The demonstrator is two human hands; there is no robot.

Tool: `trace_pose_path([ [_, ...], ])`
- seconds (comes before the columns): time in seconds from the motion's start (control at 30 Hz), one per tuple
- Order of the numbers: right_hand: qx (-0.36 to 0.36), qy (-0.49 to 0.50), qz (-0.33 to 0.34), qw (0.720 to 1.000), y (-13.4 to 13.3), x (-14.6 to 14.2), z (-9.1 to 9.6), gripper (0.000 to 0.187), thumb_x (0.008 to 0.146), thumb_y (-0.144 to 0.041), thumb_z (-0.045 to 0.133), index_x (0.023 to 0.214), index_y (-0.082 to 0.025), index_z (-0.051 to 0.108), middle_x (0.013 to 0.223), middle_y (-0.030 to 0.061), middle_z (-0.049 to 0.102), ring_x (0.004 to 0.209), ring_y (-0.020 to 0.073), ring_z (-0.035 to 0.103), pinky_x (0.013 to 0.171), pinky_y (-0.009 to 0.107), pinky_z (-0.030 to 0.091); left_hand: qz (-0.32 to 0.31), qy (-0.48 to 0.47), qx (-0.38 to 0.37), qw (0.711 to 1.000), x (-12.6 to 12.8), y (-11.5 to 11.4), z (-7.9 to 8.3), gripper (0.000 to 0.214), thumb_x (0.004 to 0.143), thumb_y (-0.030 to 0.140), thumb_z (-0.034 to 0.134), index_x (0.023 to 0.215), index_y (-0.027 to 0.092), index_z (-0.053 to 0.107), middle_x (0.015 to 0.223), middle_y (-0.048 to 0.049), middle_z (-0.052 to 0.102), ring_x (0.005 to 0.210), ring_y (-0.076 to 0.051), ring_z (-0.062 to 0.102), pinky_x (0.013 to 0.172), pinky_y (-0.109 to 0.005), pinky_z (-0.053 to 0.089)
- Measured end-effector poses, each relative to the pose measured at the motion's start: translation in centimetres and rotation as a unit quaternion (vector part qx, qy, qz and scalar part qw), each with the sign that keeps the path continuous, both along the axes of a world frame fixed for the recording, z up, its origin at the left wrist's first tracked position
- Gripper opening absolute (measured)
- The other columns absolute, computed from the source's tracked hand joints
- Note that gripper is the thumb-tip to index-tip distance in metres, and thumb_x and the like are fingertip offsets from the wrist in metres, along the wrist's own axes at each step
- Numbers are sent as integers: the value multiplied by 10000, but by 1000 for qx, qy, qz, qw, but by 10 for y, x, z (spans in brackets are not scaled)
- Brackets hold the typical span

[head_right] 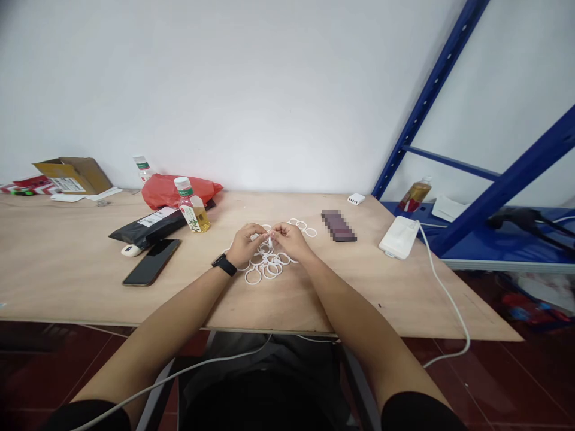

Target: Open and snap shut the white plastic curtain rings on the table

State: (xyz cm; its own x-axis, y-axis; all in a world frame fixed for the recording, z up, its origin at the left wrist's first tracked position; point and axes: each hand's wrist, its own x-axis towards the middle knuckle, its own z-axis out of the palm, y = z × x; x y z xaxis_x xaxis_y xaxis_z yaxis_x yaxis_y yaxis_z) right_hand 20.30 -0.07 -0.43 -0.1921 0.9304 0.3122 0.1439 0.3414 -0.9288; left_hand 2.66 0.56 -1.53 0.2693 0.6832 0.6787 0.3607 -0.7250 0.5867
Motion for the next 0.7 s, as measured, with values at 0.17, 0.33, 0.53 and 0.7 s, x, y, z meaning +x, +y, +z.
trace_pose_path([
  [0.17, 108, -202, -155, 961, 4, 19, 4, 149, 819, -327, 592, 824, -204, 675, 784, 25, 704, 720, 160, 626, 674, 267, 458, 59, 51, 2, 997, -1, 1, -5, 131, 878, 307, 616, 936, 213, 687, 951, -46, 706, 923, -196, 623, 884, -383, 471],
  [0.33, 94, -319, -264, 905, 13, 40, 3, 157, 822, -331, 589, 854, -227, 702, 789, 24, 723, 721, 171, 628, 641, 258, 415, 61, 75, 0, 995, -2, 2, -5, 108, 875, 288, 610, 896, 211, 683, 939, -42, 710, 923, -198, 626, 887, -382, 467],
  [0.53, 70, -314, -120, 939, 9, 49, 14, 138, 758, -292, 624, 793, -209, 729, 716, 12, 706, 647, 149, 609, 594, 239, 411, 71, 84, -5, 994, -2, 3, -7, 131, 873, 309, 604, 901, 213, 690, 945, -46, 707, 925, -207, 622, 887, -391, 466],
  [0.7, -58, -319, 73, 943, 0, 52, 20, 109, 617, -303, 727, 650, -199, 727, 560, -11, 659, 502, 133, 570, 449, 219, 365, 74, 81, -9, 994, -2, 4, -9, 136, 871, 317, 607, 896, 212, 690, 937, -46, 706, 932, -210, 620, 898, -398, 461],
])
